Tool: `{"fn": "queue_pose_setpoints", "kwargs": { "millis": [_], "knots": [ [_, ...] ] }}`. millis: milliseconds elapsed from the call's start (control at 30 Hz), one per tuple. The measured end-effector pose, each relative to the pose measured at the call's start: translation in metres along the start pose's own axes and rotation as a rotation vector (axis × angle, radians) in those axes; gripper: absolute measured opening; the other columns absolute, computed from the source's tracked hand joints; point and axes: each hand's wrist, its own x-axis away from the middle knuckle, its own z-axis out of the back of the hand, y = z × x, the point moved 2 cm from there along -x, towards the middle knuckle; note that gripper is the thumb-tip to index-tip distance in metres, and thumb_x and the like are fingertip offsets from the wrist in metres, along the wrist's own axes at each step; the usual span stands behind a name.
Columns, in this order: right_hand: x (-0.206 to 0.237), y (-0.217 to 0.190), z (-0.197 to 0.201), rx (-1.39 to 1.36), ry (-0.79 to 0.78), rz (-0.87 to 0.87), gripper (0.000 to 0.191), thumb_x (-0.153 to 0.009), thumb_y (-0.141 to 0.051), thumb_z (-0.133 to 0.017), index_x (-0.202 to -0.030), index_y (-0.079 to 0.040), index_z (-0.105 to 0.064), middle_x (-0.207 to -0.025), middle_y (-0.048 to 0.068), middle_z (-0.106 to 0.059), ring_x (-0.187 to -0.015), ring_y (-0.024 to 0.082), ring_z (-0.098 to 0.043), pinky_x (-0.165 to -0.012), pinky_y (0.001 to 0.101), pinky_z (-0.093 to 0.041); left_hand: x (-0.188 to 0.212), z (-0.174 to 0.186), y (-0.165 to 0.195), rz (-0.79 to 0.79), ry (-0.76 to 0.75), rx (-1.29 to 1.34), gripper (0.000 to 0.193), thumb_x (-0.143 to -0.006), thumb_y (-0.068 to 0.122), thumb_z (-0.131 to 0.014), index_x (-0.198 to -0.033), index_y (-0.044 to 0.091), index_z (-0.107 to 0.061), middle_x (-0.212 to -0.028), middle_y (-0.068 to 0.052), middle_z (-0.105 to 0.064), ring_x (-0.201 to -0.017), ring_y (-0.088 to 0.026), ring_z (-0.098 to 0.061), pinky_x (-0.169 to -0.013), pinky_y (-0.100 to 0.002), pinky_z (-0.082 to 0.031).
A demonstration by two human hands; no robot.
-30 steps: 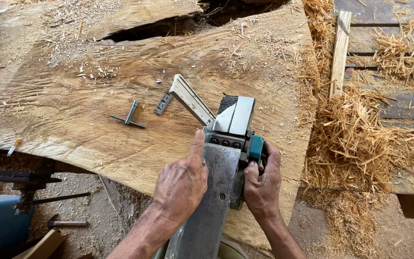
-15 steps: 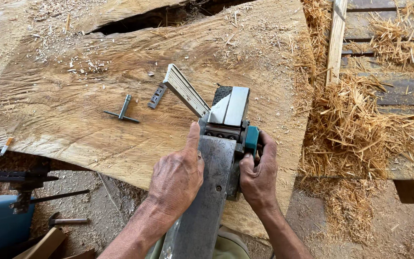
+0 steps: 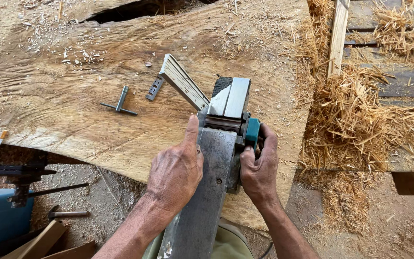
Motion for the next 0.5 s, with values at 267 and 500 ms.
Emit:
{"fn": "queue_pose_setpoints", "kwargs": {
  "millis": [267,500],
  "knots": [
    [-0.001,-0.004,-0.001,0.056,-0.004,-0.133,0.06,-0.091,-0.012,-0.039,-0.15,-0.003,-0.033,-0.113,0.014,-0.054,-0.084,0.019,-0.06,-0.066,0.036,-0.06,0.01,0.02,0.0,0.163,0.089,0.593,0.056,-0.1,0.014,-0.053,-0.155,0.011,-0.041,-0.068,-0.003,-0.063,-0.049,-0.014,-0.055,-0.035,-0.027,-0.047],
    [-0.004,-0.008,0.001,0.136,0.054,0.138,0.054,-0.097,-0.011,-0.042,-0.15,0.002,-0.036,-0.12,0.018,-0.056,-0.103,0.021,-0.062,-0.086,0.0397,-0.058,0.046,0.043,-0.019,0.271,0.041,1.471,0.059,-0.1,0.023,-0.058,-0.156,0.012,-0.044,-0.075,0.0,-0.063,-0.061,-0.01,-0.06,-0.052,-0.027,-0.058]
  ]
}}
